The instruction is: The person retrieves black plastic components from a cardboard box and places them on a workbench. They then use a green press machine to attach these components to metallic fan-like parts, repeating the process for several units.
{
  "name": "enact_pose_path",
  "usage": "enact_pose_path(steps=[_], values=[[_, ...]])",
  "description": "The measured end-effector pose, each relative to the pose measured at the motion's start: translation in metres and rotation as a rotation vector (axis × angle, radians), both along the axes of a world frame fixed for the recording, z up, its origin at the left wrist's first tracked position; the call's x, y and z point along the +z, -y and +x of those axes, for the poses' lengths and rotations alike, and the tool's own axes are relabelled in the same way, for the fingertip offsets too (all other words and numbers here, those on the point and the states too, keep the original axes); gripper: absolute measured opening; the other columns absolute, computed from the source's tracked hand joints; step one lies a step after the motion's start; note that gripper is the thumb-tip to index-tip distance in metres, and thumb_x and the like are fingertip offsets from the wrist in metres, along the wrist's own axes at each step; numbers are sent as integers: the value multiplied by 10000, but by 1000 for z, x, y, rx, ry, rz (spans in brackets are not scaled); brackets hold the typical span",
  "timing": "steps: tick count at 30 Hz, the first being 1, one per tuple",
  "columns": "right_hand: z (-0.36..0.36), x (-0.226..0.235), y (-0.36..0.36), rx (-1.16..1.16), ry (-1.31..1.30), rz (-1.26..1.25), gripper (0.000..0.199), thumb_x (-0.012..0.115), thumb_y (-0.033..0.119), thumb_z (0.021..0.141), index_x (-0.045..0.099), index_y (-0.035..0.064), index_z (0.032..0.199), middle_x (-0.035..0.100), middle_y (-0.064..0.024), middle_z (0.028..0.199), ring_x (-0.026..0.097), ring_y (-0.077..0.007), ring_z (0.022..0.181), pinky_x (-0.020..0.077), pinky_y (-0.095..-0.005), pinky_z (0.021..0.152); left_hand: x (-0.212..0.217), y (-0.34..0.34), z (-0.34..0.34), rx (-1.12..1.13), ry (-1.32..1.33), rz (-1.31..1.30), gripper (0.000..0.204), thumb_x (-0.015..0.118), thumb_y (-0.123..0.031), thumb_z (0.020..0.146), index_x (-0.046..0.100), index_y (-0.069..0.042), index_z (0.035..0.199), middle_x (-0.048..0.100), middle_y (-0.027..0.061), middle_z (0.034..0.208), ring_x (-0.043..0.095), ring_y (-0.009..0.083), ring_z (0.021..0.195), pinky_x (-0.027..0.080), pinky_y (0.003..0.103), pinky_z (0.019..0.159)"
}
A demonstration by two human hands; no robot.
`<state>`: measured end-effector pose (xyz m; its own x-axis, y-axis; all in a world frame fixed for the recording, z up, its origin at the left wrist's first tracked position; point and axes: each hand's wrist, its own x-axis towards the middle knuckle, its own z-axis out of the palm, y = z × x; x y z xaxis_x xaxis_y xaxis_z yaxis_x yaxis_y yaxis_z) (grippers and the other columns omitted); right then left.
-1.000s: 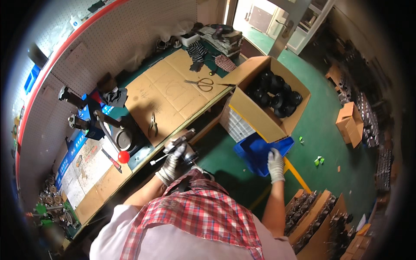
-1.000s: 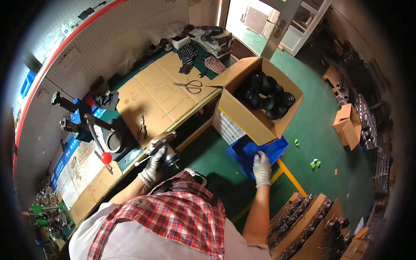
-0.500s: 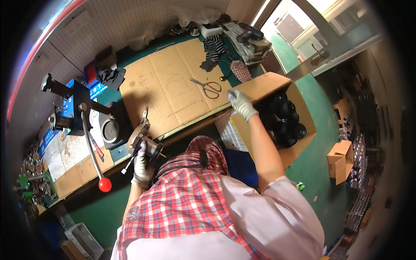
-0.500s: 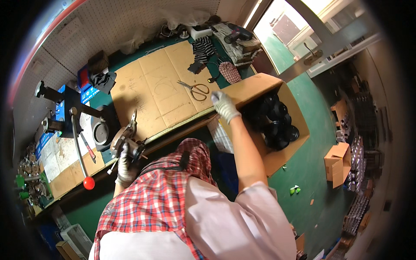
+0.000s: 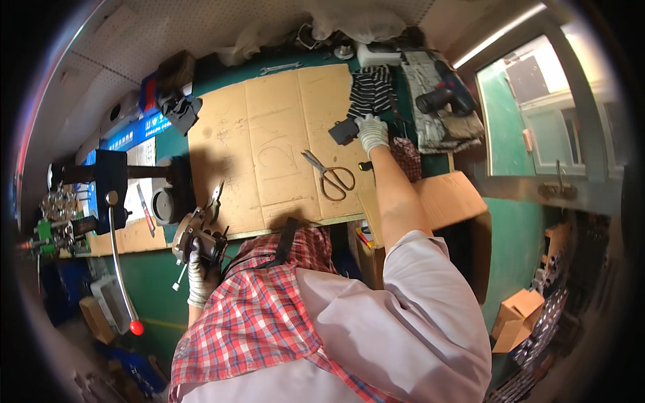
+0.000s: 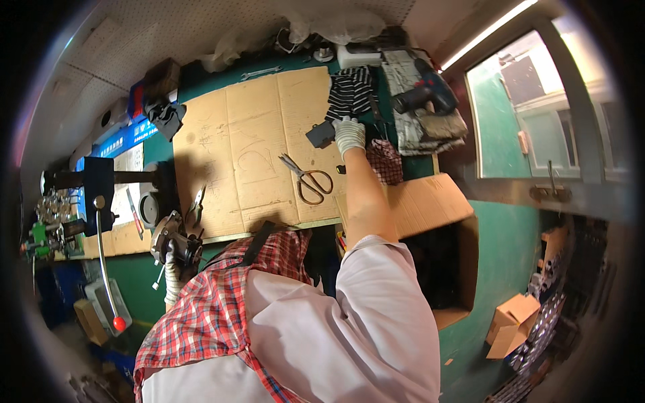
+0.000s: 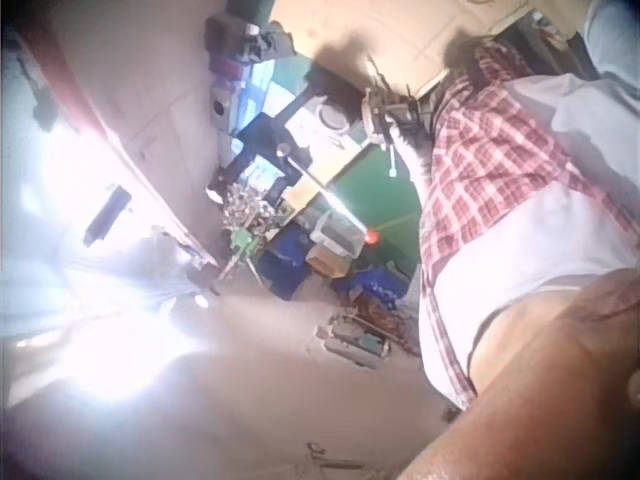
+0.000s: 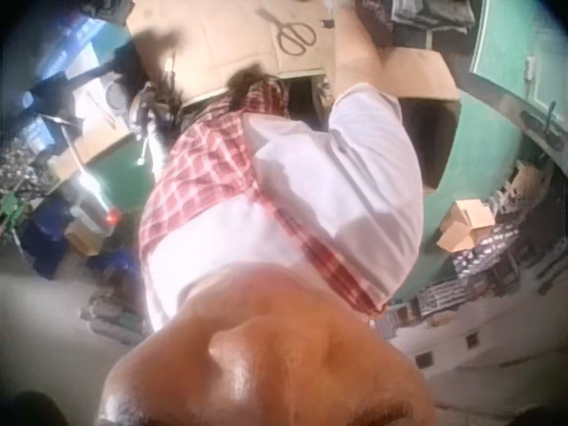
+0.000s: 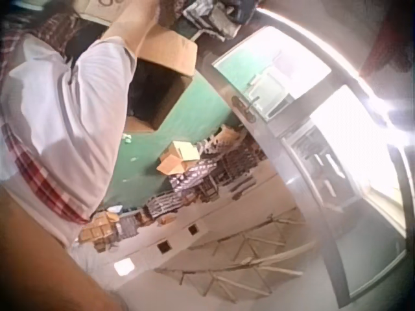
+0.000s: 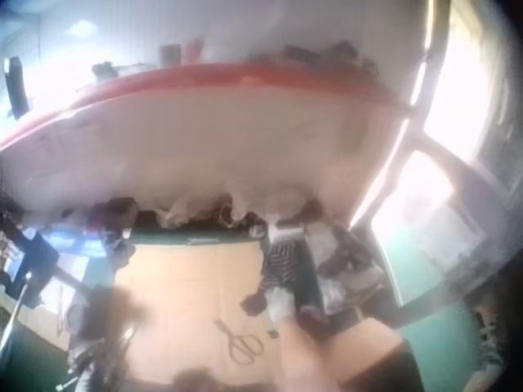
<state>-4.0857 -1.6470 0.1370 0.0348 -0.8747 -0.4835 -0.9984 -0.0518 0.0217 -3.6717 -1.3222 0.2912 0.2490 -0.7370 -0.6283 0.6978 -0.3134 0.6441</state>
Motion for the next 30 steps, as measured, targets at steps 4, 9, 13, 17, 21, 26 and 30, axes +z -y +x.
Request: enact_pose_path(steps=[4,9,13,17,21,26,30], values=[[-30,-41,12,86,141,-160,375,616,286,905,567,136,1246,581,-110,1123,565,-276,1043,468,-447,865,6,13,-14,55,18,78,655,751,-386,797,454,-118,1316,559,66,1159,563,206,1065,454,370,970],[-30,71,-9,-631,1759,415,235,608,288,942,579,67,1017,561,-9,713,547,-115,614,432,-234,488,15,13,-18,79,65,103,616,692,-423,844,454,-94,1307,560,68,1127,572,206,1047,471,353,934],[-10,118,-24,-684,2007,610,232,611,318,936,579,90,963,551,-6,742,492,-101,576,377,-209,452,9,28,-8,5,-28,74,605,685,-410,853,457,-102,1321,567,69,1171,570,197,1068,460,360,957],[2,139,-30,-598,2170,767,249,598,345,934,600,96,935,551,-9,775,487,-87,593,360,-195,440,11,52,-10,-76,2,-32,584,678,-406,855,476,-98,1307,574,75,1189,571,205,1083,446,361,991],[24,170,-37,-714,2116,529,228,579,337,952,603,111,929,544,12,718,465,-75,522,362,-182,430,30,66,-11,-200,1,-70,629,648,-451,865,437,-110,1350,548,94,1273,536,235,1177,393,373,1058],[15,150,-6,-530,1554,-95,219,545,209,961,599,88,1134,502,58,688,450,-61,524,381,-222,455,12,91,-19,-136,44,-270,546,688,-372,846,465,-147,1290,542,46,1193,545,214,1102,460,401,957],[8,196,24,-117,837,-365,400,561,293,936,541,-5,1203,618,-218,1175,578,-364,1116,463,-414,914,22,99,-25,-69,-35,-219,466,721,-314,830,509,-151,1211,545,4,1055,559,179,981,492,387,893]])
